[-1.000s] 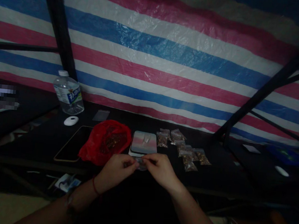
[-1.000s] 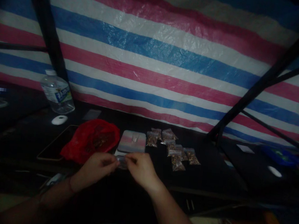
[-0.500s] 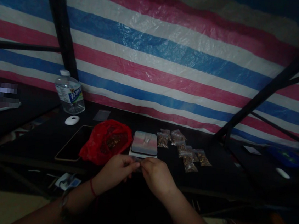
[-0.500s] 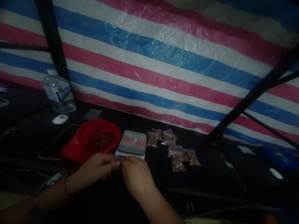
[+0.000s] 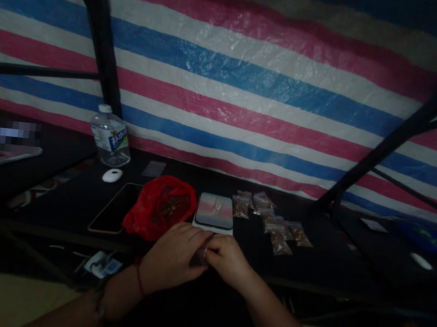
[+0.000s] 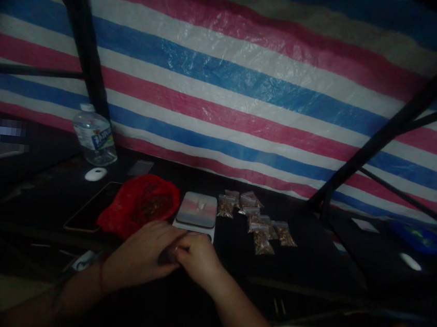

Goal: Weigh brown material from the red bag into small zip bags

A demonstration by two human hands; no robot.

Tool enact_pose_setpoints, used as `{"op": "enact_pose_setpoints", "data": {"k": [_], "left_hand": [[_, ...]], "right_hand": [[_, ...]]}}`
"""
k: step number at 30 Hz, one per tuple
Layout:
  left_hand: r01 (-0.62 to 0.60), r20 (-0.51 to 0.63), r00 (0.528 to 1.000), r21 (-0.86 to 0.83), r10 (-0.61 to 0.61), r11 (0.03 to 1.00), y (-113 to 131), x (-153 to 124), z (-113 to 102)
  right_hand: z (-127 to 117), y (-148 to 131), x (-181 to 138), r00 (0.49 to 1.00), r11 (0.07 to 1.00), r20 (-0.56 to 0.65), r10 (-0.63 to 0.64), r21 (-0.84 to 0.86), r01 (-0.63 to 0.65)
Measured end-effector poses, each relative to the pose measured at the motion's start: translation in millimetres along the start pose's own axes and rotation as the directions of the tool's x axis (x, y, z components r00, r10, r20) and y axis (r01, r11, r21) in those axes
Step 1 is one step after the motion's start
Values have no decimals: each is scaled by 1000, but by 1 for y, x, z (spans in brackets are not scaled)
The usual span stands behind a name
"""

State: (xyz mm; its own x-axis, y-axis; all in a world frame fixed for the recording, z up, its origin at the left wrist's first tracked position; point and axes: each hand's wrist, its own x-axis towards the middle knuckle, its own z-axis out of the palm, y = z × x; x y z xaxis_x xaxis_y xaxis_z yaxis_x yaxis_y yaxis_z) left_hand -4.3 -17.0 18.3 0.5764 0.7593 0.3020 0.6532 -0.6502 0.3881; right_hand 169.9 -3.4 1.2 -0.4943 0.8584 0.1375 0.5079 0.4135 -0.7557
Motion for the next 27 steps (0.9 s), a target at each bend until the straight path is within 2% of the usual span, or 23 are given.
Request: {"op": "enact_pose_setpoints", "data": {"k": [3, 7, 10, 13, 15, 16, 18, 20, 21, 24, 27], "left_hand": [[-19, -14, 1000, 30, 19, 999, 0, -1, 3], [-22, -34, 999, 59, 24, 998, -2, -2, 7], [21, -17, 1000, 68, -19, 997, -6, 1, 2], [138, -88, 988, 93, -130, 986, -22, 3, -19], [273, -200, 947, 86, -252, 958, -42, 1, -42], [359, -271, 906, 81, -326, 930, -54, -1, -55], [508, -276, 837, 75, -472, 858, -80, -9, -80], [623, -193, 775, 72, -602, 779, -104, -21, -97], [695, -157, 717, 88, -679, 713, -114, -27, -102], [692, -91, 722, 124, -686, 711, -137, -47, -103], [695, 44, 713, 78, -699, 714, -145, -63, -90]], "right_hand": [[5, 1, 2, 995, 998, -90, 42, -44, -46], [8, -3, 2, 989, 999, -146, 3, -47, -10], [5, -5, 3, 986, 1000, -165, -29, -14, 27], [-11, 3, 14, 949, 996, -310, -52, -81, 28], [-26, 18, 29, 891, 972, -449, -67, -232, -44], [-32, 27, 38, 869, 944, -489, -68, -314, -103], [-41, 46, 56, 895, 892, -445, -23, -414, -183], [-44, 60, 73, 937, 857, -346, 56, -465, -223], [-44, 63, 79, 950, 846, -299, 90, -480, -231], [-43, 61, 90, 968, 860, -227, 106, -468, -204], [-38, 40, 96, 982, 934, -184, -30, -355, -38]]}}
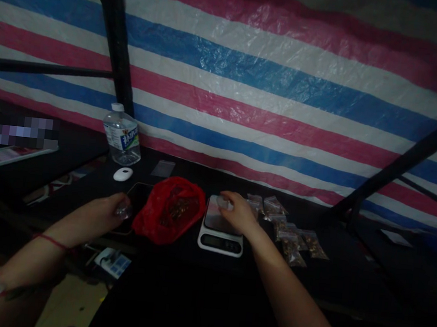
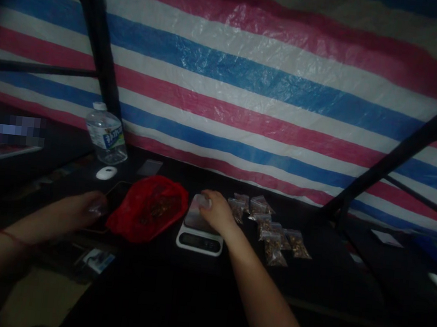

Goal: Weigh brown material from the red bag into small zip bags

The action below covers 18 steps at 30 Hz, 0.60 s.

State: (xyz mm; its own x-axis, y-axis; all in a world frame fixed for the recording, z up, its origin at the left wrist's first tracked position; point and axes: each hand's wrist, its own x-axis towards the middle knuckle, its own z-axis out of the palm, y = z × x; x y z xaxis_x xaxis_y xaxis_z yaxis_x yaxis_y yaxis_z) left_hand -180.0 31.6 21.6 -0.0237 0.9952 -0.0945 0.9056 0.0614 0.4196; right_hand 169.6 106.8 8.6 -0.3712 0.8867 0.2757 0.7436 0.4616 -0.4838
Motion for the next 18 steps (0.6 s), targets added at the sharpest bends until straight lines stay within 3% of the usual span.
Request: {"op": "enact_pose_setpoints", "data": {"k": [2, 4, 7, 11, 18], "left_hand": [[-19, 47, 999, -53, 22, 998, -1, -5, 12], [-47, 1, 999, -100, 48, 994, 4, -9, 26], [-126, -160, 982, -139, 103, 982, 20, -10, 46], [-99, -168, 983, -130, 76, 987, 40, -2, 69], [-82, -140, 988, -99, 67, 992, 37, 20, 76]], "right_hand": [[2, -20, 7, 992, 987, 42, -122, 114, 116], [8, -38, 17, 972, 973, 124, -200, 143, 182], [25, -54, 35, 941, 964, 235, -242, -52, 261], [44, -53, 54, 919, 883, 325, -222, -332, 331], [54, -36, 69, 890, 844, 416, -190, -394, 364]]}}
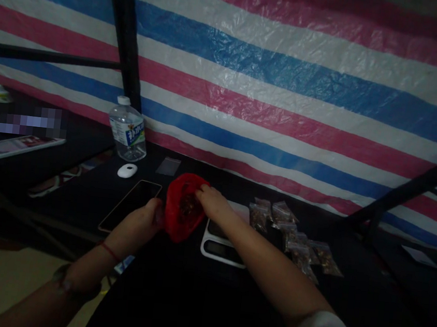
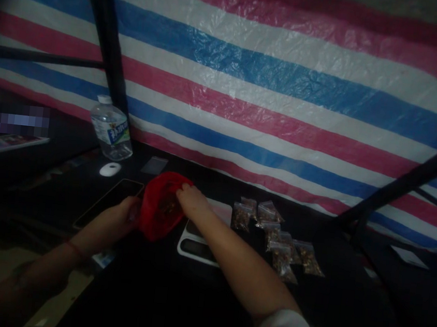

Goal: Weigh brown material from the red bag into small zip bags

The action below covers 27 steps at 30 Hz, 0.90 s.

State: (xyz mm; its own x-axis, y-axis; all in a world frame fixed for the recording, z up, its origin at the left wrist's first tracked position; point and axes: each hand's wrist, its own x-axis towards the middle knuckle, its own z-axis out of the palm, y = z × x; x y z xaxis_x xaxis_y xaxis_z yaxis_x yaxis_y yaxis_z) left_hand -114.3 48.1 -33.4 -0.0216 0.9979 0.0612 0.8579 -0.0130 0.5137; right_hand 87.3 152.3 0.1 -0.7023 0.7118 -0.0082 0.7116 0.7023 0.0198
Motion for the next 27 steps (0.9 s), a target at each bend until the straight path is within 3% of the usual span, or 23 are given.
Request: {"op": "enact_pose_setpoints", "data": {"k": [7, 13, 17, 22, 27], "left_hand": [[-79, 48, 996, -30, 80, 996, -1, 7, -15], [-180, 53, 979, -244, 199, 953, 12, 9, -8], [-114, 48, 990, -241, 129, 964, 11, 18, 4], [20, 76, 997, -96, -12, 995, 6, 25, 8], [25, 63, 998, -52, -22, 998, -1, 28, 9]], "right_hand": [[4, 3, 9, 994, 984, 40, -104, 151, 96], [7, -5, 10, 979, 953, 27, -203, 236, 191], [9, -10, 10, 977, 943, 31, -209, 272, 193], [6, -11, 8, 979, 943, 46, -200, 282, 179], [0, -4, 2, 985, 949, 29, -172, 274, 157]]}}
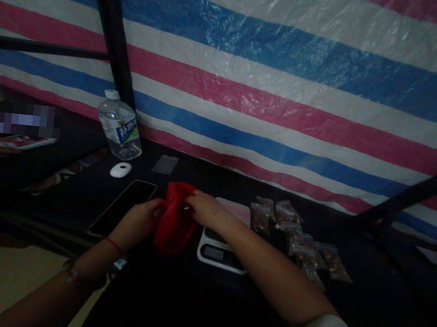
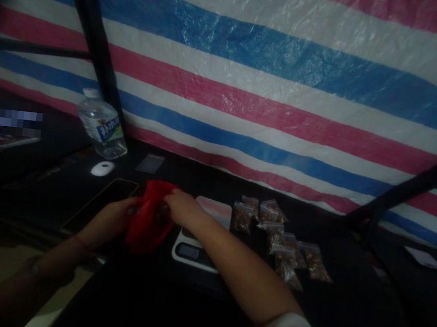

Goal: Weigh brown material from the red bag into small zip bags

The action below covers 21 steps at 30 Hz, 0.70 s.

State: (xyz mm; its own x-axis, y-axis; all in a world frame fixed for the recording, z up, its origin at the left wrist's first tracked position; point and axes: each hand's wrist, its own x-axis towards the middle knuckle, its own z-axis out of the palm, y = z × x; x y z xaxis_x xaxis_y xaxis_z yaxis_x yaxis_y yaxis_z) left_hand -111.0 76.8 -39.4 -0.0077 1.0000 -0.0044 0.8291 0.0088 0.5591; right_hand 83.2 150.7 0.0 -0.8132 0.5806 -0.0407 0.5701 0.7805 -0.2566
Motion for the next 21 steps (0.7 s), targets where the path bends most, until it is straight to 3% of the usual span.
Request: {"op": "enact_pose_setpoints", "data": {"k": [7, 13, 21], "left_hand": [[-65, 113, 990, -127, 79, 990, -8, -5, -21], [-55, 244, 962, -266, 123, 962, -9, -14, -45], [-135, 229, 950, -311, 212, 941, -10, -5, -16]], "right_hand": [[-12, -10, -14, 1000, 997, 7, -13, 79, 12], [-3, -23, -14, 998, 998, 57, -7, 57, 4], [13, -31, 1, 990, 995, 124, 71, 61, -79]]}}
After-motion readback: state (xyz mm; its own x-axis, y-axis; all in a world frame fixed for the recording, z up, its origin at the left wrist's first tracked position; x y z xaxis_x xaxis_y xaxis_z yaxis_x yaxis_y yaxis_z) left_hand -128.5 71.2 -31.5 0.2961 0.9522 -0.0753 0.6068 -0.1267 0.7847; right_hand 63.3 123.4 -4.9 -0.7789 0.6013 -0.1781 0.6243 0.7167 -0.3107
